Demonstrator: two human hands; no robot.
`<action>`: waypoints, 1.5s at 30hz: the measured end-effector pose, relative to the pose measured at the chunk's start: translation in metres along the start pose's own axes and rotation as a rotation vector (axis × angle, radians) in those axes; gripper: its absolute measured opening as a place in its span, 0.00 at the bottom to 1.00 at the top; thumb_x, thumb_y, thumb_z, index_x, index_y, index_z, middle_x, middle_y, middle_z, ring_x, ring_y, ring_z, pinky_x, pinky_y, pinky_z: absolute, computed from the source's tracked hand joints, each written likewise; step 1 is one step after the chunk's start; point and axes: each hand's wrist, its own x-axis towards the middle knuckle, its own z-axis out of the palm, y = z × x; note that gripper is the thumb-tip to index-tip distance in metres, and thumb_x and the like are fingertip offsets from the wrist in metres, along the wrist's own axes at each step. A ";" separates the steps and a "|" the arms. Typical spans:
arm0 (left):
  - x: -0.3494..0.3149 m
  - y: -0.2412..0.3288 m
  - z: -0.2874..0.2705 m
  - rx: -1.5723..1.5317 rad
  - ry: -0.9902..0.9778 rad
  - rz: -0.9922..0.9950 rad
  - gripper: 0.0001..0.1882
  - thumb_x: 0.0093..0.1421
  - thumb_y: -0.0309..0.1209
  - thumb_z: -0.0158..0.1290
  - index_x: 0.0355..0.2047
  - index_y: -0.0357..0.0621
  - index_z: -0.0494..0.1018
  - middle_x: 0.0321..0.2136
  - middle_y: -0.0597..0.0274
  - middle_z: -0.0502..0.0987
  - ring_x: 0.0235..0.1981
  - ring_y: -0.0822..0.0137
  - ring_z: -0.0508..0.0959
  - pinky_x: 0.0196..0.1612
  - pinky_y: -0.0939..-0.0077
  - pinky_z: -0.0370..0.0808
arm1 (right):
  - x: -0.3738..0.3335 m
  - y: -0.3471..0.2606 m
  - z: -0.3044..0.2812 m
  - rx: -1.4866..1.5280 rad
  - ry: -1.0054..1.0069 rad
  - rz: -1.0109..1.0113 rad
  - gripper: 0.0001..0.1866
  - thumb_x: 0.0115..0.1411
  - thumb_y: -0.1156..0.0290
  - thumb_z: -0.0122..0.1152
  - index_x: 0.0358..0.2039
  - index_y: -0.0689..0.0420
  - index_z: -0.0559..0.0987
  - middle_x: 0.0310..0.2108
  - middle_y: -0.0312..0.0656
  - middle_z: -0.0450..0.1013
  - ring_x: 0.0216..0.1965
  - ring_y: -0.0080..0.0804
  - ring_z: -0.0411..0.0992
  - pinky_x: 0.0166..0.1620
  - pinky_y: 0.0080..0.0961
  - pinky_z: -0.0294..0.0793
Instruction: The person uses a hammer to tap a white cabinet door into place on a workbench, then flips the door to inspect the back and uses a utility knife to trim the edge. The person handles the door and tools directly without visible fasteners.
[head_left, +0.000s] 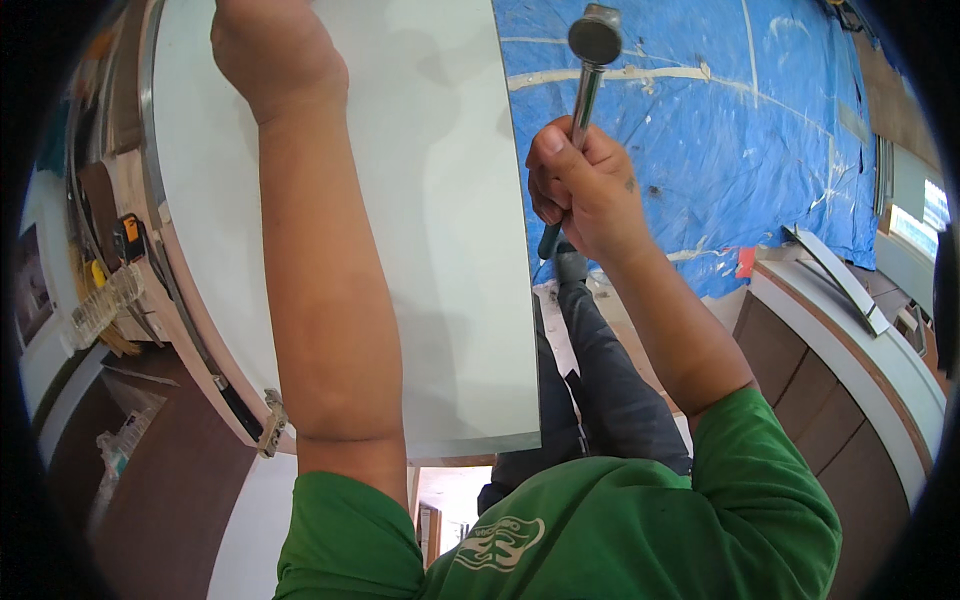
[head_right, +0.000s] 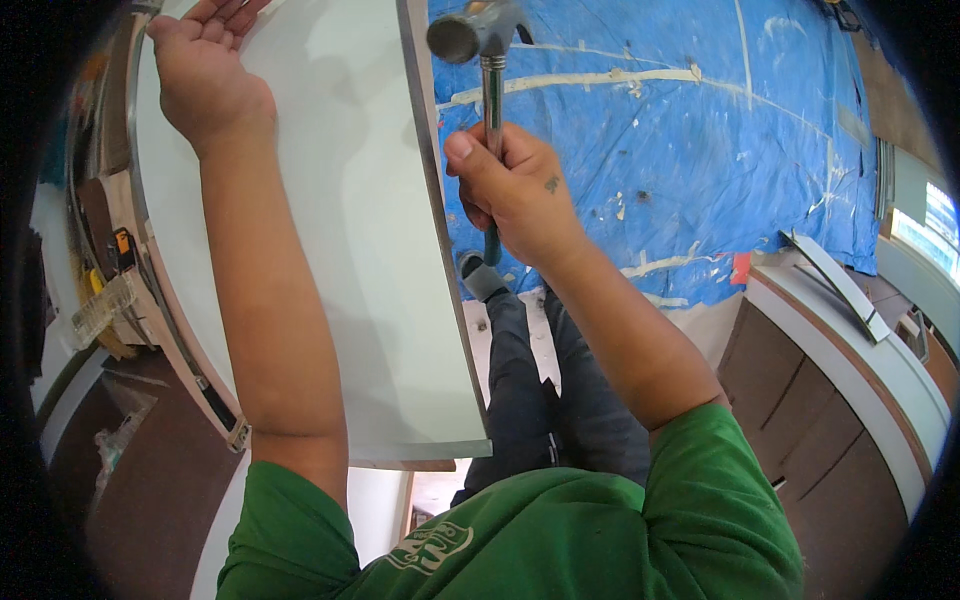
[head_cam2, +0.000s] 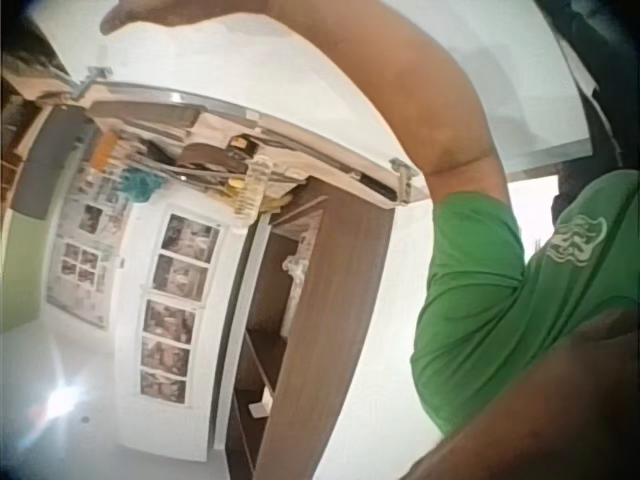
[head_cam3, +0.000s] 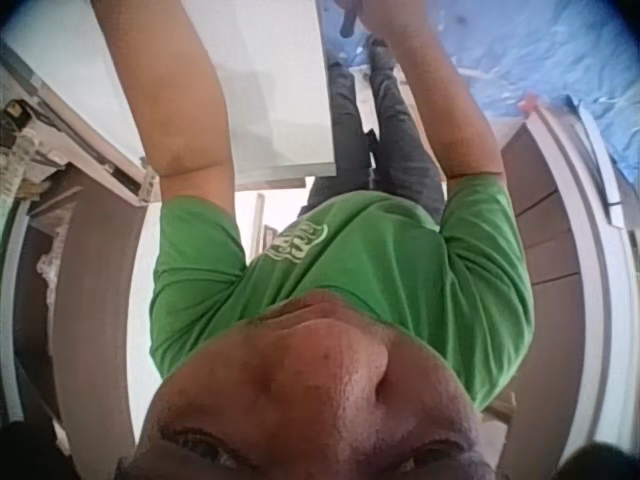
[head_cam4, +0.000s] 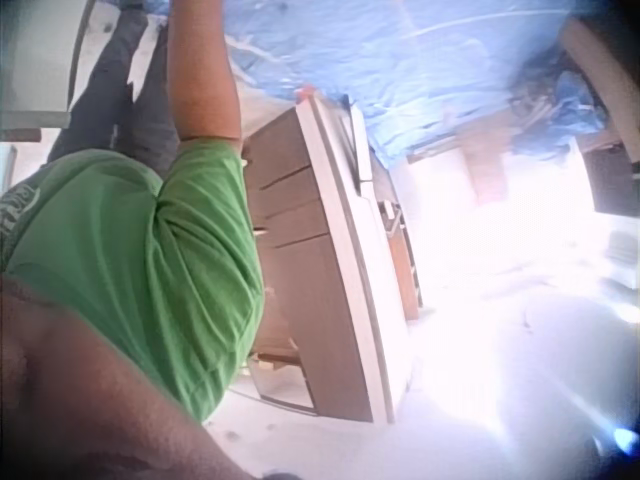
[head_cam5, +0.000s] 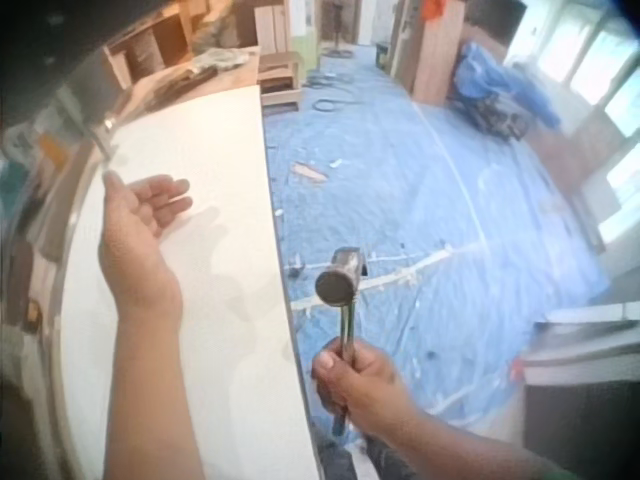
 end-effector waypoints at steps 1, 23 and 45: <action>0.012 0.016 -0.014 -0.102 0.004 -0.141 0.31 0.77 0.50 0.33 0.42 0.33 0.75 0.37 0.46 0.81 0.42 0.55 0.80 0.55 0.63 0.72 | -0.002 -0.001 0.005 0.022 -0.015 0.019 0.14 0.68 0.62 0.65 0.35 0.59 0.75 0.16 0.29 0.61 0.16 0.18 0.60 0.20 0.19 0.61; -0.013 -0.002 0.029 0.213 0.144 0.085 0.30 0.75 0.51 0.39 0.39 0.33 0.76 0.35 0.49 0.80 0.42 0.58 0.79 0.52 0.65 0.74 | -0.016 0.001 0.010 -0.172 -0.030 0.049 0.21 0.56 0.61 0.76 0.41 0.62 0.78 0.25 0.29 0.70 0.23 0.14 0.65 0.27 0.15 0.63; -0.049 -0.018 0.029 0.428 -0.018 0.421 0.29 0.74 0.51 0.42 0.39 0.31 0.77 0.35 0.50 0.80 0.41 0.60 0.78 0.50 0.67 0.74 | -0.005 0.009 0.001 -0.322 -0.037 -0.082 0.32 0.74 0.40 0.44 0.30 0.58 0.75 0.21 0.35 0.68 0.23 0.22 0.65 0.27 0.21 0.62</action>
